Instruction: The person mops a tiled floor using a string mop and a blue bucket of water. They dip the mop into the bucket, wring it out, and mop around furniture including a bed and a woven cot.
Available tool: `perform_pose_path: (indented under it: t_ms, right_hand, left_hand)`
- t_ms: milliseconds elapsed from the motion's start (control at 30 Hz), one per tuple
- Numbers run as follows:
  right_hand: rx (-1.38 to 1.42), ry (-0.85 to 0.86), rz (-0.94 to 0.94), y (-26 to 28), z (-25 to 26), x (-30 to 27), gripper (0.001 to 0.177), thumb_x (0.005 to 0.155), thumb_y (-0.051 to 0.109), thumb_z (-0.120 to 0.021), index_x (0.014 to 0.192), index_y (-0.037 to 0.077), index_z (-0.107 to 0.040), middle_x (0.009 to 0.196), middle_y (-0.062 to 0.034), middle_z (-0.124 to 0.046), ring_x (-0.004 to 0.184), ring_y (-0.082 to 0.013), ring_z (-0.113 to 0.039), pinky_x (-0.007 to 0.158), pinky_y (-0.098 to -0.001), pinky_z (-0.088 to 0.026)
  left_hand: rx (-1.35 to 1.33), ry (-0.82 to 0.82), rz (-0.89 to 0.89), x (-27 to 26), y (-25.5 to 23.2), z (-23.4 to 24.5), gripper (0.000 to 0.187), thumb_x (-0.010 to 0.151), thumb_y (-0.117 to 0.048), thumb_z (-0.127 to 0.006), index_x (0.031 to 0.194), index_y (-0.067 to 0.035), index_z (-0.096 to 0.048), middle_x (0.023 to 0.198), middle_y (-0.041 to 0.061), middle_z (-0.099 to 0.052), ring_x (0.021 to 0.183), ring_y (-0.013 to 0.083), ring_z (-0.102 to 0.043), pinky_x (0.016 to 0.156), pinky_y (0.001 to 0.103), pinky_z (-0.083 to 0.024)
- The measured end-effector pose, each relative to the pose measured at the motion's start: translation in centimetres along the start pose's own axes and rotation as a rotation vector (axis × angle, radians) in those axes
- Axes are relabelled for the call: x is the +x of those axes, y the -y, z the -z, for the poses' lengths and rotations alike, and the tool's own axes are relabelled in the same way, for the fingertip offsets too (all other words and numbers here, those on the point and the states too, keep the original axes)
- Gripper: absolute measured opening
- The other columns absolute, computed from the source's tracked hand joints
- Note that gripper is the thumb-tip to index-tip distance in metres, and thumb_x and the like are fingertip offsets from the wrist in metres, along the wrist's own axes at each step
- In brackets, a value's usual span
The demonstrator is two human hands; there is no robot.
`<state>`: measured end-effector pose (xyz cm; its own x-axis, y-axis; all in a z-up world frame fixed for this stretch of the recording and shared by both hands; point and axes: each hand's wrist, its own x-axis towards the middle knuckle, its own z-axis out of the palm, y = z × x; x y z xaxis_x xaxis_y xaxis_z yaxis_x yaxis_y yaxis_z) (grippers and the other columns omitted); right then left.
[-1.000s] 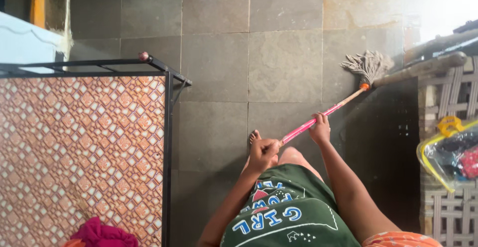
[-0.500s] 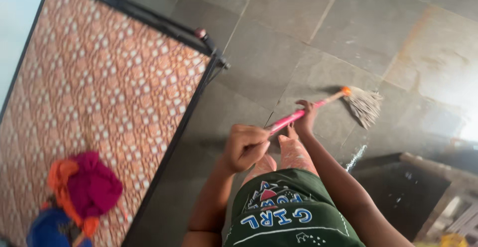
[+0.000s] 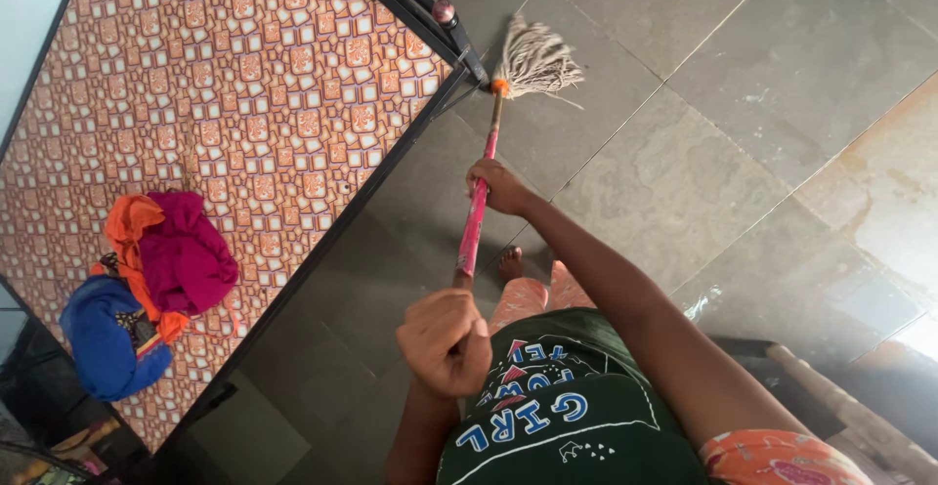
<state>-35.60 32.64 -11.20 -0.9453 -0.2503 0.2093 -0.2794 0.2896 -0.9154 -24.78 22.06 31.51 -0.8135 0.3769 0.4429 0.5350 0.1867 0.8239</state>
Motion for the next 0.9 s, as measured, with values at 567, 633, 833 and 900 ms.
perform_pose_path:
  t_ms: [567, 633, 833, 900]
  right_hand:
    - [-0.171, -0.140, -0.835, 6.4, 12.9, -17.5, 0.040, 0.091, 0.040, -0.075, 0.079, 0.004, -0.065, 0.087, -0.0198, -0.067, 0.091, -0.0385, -0.067, 0.083, -0.0470, -0.054]
    - [-0.188, -0.159, -1.039, 5.4, 14.0, -20.0, 0.023, 0.082, 0.034, -0.071, 0.081, 0.011, -0.072, 0.088, -0.0145, -0.073, 0.089, -0.0370, -0.070, 0.078, -0.0503, -0.052]
    - [-0.314, 0.069, -1.148, -0.9, 17.7, -19.9, 0.028, 0.077, 0.040, -0.075, 0.091, 0.016, -0.081, 0.086, -0.0155, -0.077, 0.084, -0.0327, -0.076, 0.078, -0.0464, -0.058]
    - [-0.339, 0.221, -1.150, -2.0, 18.7, -15.9, 0.032, 0.075, 0.042, -0.076, 0.089, 0.013, -0.081, 0.084, -0.0154, -0.078, 0.081, -0.0304, -0.078, 0.078, -0.0441, -0.060]
  left_hand:
    - [-0.390, 0.043, 0.106, 8.3, 3.1, -5.3, 0.030, 0.095, -0.010, -0.057, 0.069, 0.001, -0.050, 0.057, 0.007, -0.049, 0.048, 0.0107, -0.044, 0.047, 0.029, -0.034]
    - [-0.485, 0.190, 0.143, 8.8, 6.7, -7.7, 0.024, 0.094, -0.010, -0.059, 0.073, 0.001, -0.056, 0.062, 0.008, -0.055, 0.052, 0.0104, -0.047, 0.051, 0.028, -0.036]
    - [-1.130, 0.325, 0.611, 10.4, 17.2, -10.9, 0.029, 0.096, -0.021, -0.062, 0.076, -0.001, -0.055, 0.073, 0.010, -0.056, 0.063, 0.0144, -0.047, 0.058, 0.030, -0.038]
    - [-1.122, 0.170, 0.533, 12.7, 19.3, -9.5, 0.035, 0.096, -0.026, -0.061, 0.075, 0.000, -0.052, 0.071, 0.009, -0.053, 0.064, 0.0151, -0.045, 0.059, 0.031, -0.037]
